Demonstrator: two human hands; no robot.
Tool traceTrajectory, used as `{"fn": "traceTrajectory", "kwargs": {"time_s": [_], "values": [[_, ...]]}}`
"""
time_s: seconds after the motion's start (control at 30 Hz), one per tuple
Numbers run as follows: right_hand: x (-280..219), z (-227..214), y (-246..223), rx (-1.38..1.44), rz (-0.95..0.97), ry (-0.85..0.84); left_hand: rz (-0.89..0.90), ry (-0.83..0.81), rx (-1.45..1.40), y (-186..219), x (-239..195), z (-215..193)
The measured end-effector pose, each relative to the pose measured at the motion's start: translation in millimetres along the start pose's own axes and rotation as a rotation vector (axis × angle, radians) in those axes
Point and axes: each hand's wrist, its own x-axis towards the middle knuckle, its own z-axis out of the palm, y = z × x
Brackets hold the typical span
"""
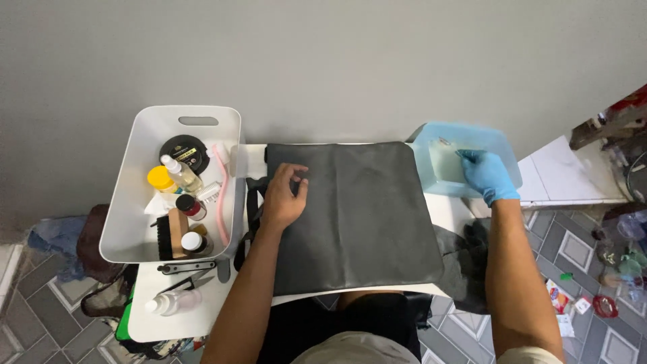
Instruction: Cleaning a black bag using a cleaning solution, a small applicator tool, and a cloth at a repair station.
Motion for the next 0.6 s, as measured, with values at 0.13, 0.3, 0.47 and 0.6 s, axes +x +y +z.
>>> {"fn": "traceTrajectory", "kwargs": {"time_s": [0.13,0.3,0.47,0.6], "values": [[-7,-6,-14,-0.019,0.036,-0.014,0.0,-0.008,-0.02,-1,1,0],[2,5,-8,0.009,0.107,-0.121,0.06,0.01,-0.061,-4,2,-1],[-13,-15,-32,0.093,0.142,-0.136,0.039,-0.006,-0.036,-14,3,4],[-12,-24,-38,0.017,0.166,-0.182,0.041,-0.006,-0.042,-18,5,8]]}}
